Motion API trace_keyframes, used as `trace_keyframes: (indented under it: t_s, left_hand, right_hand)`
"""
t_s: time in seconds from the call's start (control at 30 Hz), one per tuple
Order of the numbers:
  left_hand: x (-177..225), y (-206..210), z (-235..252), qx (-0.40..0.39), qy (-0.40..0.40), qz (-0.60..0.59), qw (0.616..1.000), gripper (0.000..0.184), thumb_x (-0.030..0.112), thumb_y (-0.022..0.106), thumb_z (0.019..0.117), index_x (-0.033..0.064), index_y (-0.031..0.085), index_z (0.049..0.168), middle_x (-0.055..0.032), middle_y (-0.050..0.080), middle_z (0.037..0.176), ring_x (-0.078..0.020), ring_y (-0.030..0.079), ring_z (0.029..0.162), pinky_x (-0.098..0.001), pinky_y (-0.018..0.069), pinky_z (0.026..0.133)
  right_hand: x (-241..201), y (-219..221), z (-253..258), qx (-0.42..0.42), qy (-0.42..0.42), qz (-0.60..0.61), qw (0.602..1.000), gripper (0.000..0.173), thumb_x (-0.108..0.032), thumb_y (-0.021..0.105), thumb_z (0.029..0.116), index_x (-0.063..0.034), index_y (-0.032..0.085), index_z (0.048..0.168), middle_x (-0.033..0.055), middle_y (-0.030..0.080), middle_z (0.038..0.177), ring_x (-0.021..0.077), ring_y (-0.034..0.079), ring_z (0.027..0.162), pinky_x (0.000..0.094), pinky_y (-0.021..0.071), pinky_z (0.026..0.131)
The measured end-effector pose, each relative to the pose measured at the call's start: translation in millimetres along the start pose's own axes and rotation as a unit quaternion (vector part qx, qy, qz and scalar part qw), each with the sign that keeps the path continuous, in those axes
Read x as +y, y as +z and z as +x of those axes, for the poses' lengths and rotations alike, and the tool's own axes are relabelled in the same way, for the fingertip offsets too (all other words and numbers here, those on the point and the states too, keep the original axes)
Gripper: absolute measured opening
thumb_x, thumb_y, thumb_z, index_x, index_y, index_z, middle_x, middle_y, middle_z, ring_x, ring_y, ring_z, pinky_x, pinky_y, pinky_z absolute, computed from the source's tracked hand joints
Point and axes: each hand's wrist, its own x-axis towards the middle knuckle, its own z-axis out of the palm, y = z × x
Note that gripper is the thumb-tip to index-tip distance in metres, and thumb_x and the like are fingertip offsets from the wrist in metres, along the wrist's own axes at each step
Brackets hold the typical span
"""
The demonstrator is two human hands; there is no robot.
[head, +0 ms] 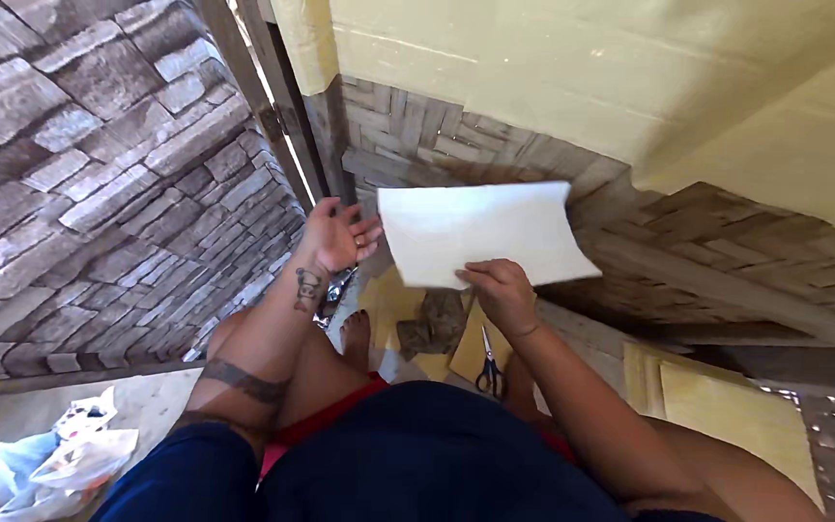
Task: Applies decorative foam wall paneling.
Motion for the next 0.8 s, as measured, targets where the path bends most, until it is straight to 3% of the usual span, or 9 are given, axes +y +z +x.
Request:
trace_keyframes:
  t_s: [0.1,0.17,0.27,0.33,0.4,0.53,0.6,0.67,0.8]
  left_hand:
    - [13,-15,-2,0.045,0.112,-0.026,0.992,0.058,0.048,0.019,0.106,0.0224,0.025,0.158,-0.0158,0.049,0.149,-0.034,0.059,0.124,-0.0527,0.0529,0.094]
    - [5,-15,-9,0.046,0.275,0.086,0.957,0.054,0.04,0.02,0.1086,0.0149,0.033,0.155,-0.0102,0.046,0.154,-0.0275,0.052,0.134,-0.0503,0.0481,0.102]
    - [-20,8,-32,-0.082,0.502,0.324,0.798,0.068,0.054,0.027,0.1064,0.0019,0.045,0.146,-0.0108,0.049,0.153,-0.0206,0.045,0.142,-0.0448,0.0396,0.116]
    - [-32,37,-51,-0.158,0.567,0.474,0.655,0.076,0.061,0.031,0.1045,-0.0006,0.054,0.142,-0.016,0.049,0.153,-0.0273,0.04,0.146,-0.0504,0.031,0.121]
    - [-36,64,-67,-0.19,0.583,0.566,0.551,0.068,0.059,0.041,0.1034,0.0057,0.06,0.14,-0.0144,0.055,0.148,-0.0304,0.046,0.142,-0.0562,0.0338,0.117]
    - [-44,100,-76,-0.184,0.537,0.572,0.591,0.046,0.031,0.063,0.1005,0.004,0.061,0.138,-0.0132,0.068,0.124,-0.0214,0.067,0.11,-0.0431,0.0547,0.097]
    - [-46,111,-77,-0.141,0.506,0.578,0.625,0.05,0.035,0.059,0.1023,0.0063,0.056,0.143,-0.0116,0.068,0.122,-0.0174,0.068,0.095,-0.0369,0.0578,0.083]
    - [-46,118,-79,-0.134,0.492,0.584,0.631,0.05,0.037,0.058,0.1021,0.0053,0.057,0.141,-0.0124,0.066,0.123,-0.0168,0.067,0.094,-0.0356,0.0575,0.081]
    - [-43,123,-82,-0.169,0.553,0.609,0.543,0.026,0.024,0.06,0.103,0.0016,0.072,0.111,-0.0116,0.073,0.105,-0.0167,0.07,0.096,-0.0397,0.0577,0.089]
  right_hand:
    - [2,-26,-21,-0.034,0.078,0.038,0.996,0.024,-0.005,0.06,0.0958,-0.0119,0.078,0.109,0.0135,0.074,0.108,0.0319,0.07,0.102,0.0499,0.0566,0.09]
    - [-2,-49,-23,-0.06,0.137,0.104,0.983,0.021,-0.007,0.062,0.0959,-0.0084,0.078,0.11,0.0138,0.073,0.109,0.0294,0.07,0.104,0.0479,0.0574,0.091]
    - [-6,-91,-12,-0.119,0.237,0.206,0.942,0.02,-0.013,0.067,0.0951,-0.0019,0.074,0.109,0.0137,0.071,0.11,0.0203,0.068,0.105,0.0409,0.0568,0.092]
    - [-3,-117,-4,-0.174,0.298,0.273,0.898,0.025,-0.018,0.069,0.0949,-0.0027,0.07,0.115,0.0099,0.068,0.112,0.0147,0.065,0.102,0.0381,0.0551,0.091]
    - [2,-136,1,-0.208,0.327,0.325,0.863,0.025,-0.022,0.066,0.0958,-0.0087,0.067,0.117,0.0004,0.069,0.105,0.0056,0.066,0.093,0.0307,0.0568,0.086]
    - [15,-152,1,-0.208,0.303,0.375,0.851,0.021,-0.022,0.065,0.0973,-0.0109,0.068,0.114,-0.0043,0.07,0.098,0.0018,0.066,0.088,0.0254,0.0567,0.083]
    - [20,-153,-2,-0.175,0.293,0.4,0.851,0.02,-0.024,0.065,0.0956,-0.0122,0.068,0.112,-0.0055,0.071,0.096,0.002,0.066,0.087,0.0256,0.0573,0.082]
    - [22,-156,-4,-0.154,0.281,0.423,0.848,0.02,-0.025,0.065,0.095,-0.0129,0.068,0.111,-0.0061,0.07,0.095,0.0022,0.066,0.087,0.0254,0.0571,0.082]
    - [30,-164,-4,-0.158,0.293,0.479,0.812,0.023,-0.025,0.062,0.0983,-0.0149,0.066,0.119,-0.0024,0.072,0.099,0.0064,0.069,0.087,0.028,0.0593,0.081]
